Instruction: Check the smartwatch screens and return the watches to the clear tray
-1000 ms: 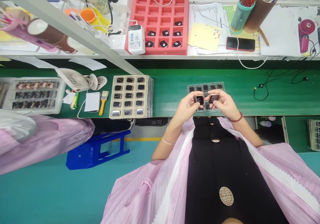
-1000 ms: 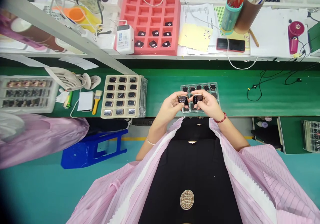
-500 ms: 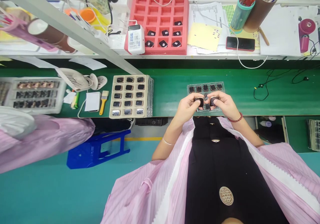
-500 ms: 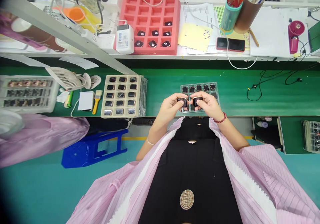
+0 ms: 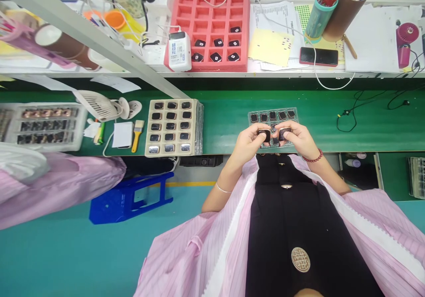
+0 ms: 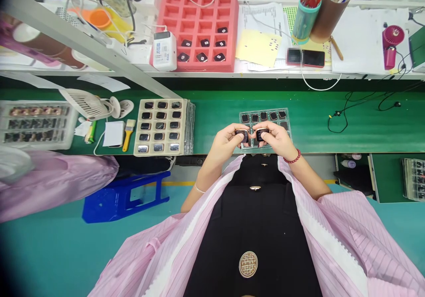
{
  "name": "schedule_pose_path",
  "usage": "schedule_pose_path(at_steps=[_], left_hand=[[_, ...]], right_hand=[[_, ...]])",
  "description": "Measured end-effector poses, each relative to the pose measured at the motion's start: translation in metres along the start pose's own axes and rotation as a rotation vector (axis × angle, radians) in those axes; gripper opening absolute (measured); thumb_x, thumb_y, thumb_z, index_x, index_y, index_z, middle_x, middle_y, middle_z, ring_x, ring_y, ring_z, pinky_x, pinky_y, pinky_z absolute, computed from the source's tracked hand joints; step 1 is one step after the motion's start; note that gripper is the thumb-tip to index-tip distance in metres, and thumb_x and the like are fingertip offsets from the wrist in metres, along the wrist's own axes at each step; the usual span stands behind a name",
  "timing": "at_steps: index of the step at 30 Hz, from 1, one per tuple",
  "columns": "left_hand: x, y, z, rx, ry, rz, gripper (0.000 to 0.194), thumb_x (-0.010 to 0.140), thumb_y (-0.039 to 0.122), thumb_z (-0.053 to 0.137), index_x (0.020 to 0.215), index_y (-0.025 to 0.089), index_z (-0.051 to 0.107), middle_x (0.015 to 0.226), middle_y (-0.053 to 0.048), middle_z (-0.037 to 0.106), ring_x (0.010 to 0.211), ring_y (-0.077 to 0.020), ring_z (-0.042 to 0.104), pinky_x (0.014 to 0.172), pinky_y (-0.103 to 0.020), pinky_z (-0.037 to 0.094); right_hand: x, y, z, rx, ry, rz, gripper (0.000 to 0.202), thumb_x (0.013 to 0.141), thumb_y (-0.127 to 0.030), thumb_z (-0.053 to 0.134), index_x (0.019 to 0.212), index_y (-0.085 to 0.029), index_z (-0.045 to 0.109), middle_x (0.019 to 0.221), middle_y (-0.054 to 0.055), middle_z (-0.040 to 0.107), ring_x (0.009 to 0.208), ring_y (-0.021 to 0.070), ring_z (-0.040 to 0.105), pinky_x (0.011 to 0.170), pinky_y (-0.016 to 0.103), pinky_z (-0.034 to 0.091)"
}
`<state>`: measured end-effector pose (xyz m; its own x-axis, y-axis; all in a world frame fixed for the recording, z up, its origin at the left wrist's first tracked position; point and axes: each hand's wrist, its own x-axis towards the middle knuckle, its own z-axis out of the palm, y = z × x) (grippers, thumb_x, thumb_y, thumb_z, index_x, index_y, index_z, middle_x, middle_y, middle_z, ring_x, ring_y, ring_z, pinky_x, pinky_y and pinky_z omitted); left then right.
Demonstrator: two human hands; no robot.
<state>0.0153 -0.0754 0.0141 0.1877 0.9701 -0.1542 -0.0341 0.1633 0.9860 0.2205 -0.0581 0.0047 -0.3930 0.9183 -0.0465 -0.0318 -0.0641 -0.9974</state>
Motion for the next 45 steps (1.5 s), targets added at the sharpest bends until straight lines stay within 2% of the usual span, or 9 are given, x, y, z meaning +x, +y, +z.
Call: schedule_pose_path(at_steps=[11, 15, 18, 22, 30, 35, 39, 43, 45], left_hand=[[-0.002, 0.000, 0.000, 0.015, -0.019, 0.000, 0.022, 0.087, 0.022, 0.061, 0.107, 0.016, 0.068, 0.100, -0.006, 0.073, 0.066, -0.0118, 0.068, 0.061, -0.023, 0.053], [-0.002, -0.005, -0.002, -0.006, -0.014, 0.058, 0.030, 0.081, 0.022, 0.070, 0.110, 0.017, 0.066, 0.097, -0.005, 0.072, 0.077, -0.0150, 0.069, 0.071, -0.026, 0.057], [-0.002, -0.008, -0.003, -0.027, -0.005, 0.069, 0.030, 0.080, 0.021, 0.071, 0.110, 0.018, 0.066, 0.090, -0.003, 0.070, 0.074, -0.0144, 0.067, 0.073, -0.027, 0.058], [-0.003, -0.008, -0.004, -0.027, 0.021, 0.072, 0.031, 0.081, 0.023, 0.071, 0.111, 0.018, 0.066, 0.091, -0.003, 0.070, 0.074, -0.0145, 0.066, 0.073, -0.028, 0.058], [-0.008, -0.006, -0.002, -0.053, 0.006, 0.083, 0.032, 0.083, 0.024, 0.070, 0.113, 0.018, 0.065, 0.092, -0.004, 0.070, 0.077, -0.0156, 0.066, 0.075, -0.029, 0.058], [-0.009, -0.009, -0.001, 0.014, -0.010, 0.083, 0.050, 0.080, 0.021, 0.072, 0.129, 0.022, 0.061, 0.114, -0.008, 0.070, 0.097, -0.0199, 0.069, 0.077, -0.027, 0.057], [-0.009, -0.010, -0.001, -0.007, -0.028, 0.092, 0.041, 0.084, 0.026, 0.070, 0.124, 0.020, 0.063, 0.105, -0.007, 0.070, 0.085, -0.0175, 0.068, 0.078, -0.029, 0.057], [-0.009, -0.011, 0.001, -0.009, -0.006, 0.097, 0.049, 0.080, 0.025, 0.074, 0.128, 0.022, 0.062, 0.112, -0.008, 0.070, 0.098, -0.0213, 0.069, 0.081, -0.030, 0.058], [-0.009, -0.011, 0.002, -0.015, -0.010, 0.103, 0.047, 0.080, 0.024, 0.074, 0.126, 0.022, 0.063, 0.110, -0.007, 0.070, 0.097, -0.0207, 0.069, 0.080, -0.029, 0.058]], right_hand=[[-0.003, 0.002, 0.000, -0.009, -0.011, -0.009, 0.024, 0.094, -0.033, 0.062, 0.114, -0.020, 0.067, 0.095, 0.005, 0.077, 0.075, 0.0155, 0.070, 0.067, 0.030, 0.063], [-0.003, 0.003, -0.003, -0.007, -0.060, -0.052, 0.036, 0.092, -0.031, 0.066, 0.126, -0.022, 0.062, 0.111, 0.007, 0.076, 0.076, 0.0146, 0.071, 0.070, 0.030, 0.063], [-0.004, 0.002, -0.003, -0.023, -0.058, -0.084, 0.037, 0.094, -0.032, 0.063, 0.130, -0.024, 0.060, 0.117, 0.008, 0.074, 0.081, 0.0153, 0.073, 0.072, 0.031, 0.064], [-0.007, 0.001, 0.001, -0.035, -0.073, -0.087, 0.039, 0.094, -0.036, 0.065, 0.131, -0.023, 0.060, 0.117, 0.009, 0.074, 0.083, 0.0166, 0.074, 0.078, 0.034, 0.065], [-0.009, 0.001, 0.001, -0.029, -0.061, -0.083, 0.036, 0.095, -0.033, 0.063, 0.129, -0.022, 0.061, 0.115, 0.009, 0.076, 0.079, 0.0155, 0.074, 0.073, 0.031, 0.065], [-0.012, 0.001, 0.000, -0.044, -0.051, -0.073, 0.040, 0.091, -0.031, 0.065, 0.130, -0.022, 0.061, 0.118, 0.009, 0.075, 0.083, 0.0168, 0.074, 0.076, 0.034, 0.066], [-0.014, -0.001, 0.001, -0.055, -0.050, -0.083, 0.035, 0.094, -0.032, 0.062, 0.127, -0.022, 0.063, 0.114, 0.009, 0.076, 0.082, 0.0166, 0.075, 0.077, 0.035, 0.066], [-0.017, -0.003, 0.002, -0.057, -0.050, -0.088, 0.040, 0.091, -0.030, 0.066, 0.130, -0.024, 0.062, 0.119, 0.009, 0.075, 0.090, 0.0191, 0.075, 0.082, 0.036, 0.065], [-0.018, -0.003, 0.001, -0.058, -0.036, -0.089, 0.040, 0.090, -0.029, 0.066, 0.130, -0.023, 0.062, 0.117, 0.008, 0.075, 0.087, 0.0184, 0.075, 0.079, 0.035, 0.065]])
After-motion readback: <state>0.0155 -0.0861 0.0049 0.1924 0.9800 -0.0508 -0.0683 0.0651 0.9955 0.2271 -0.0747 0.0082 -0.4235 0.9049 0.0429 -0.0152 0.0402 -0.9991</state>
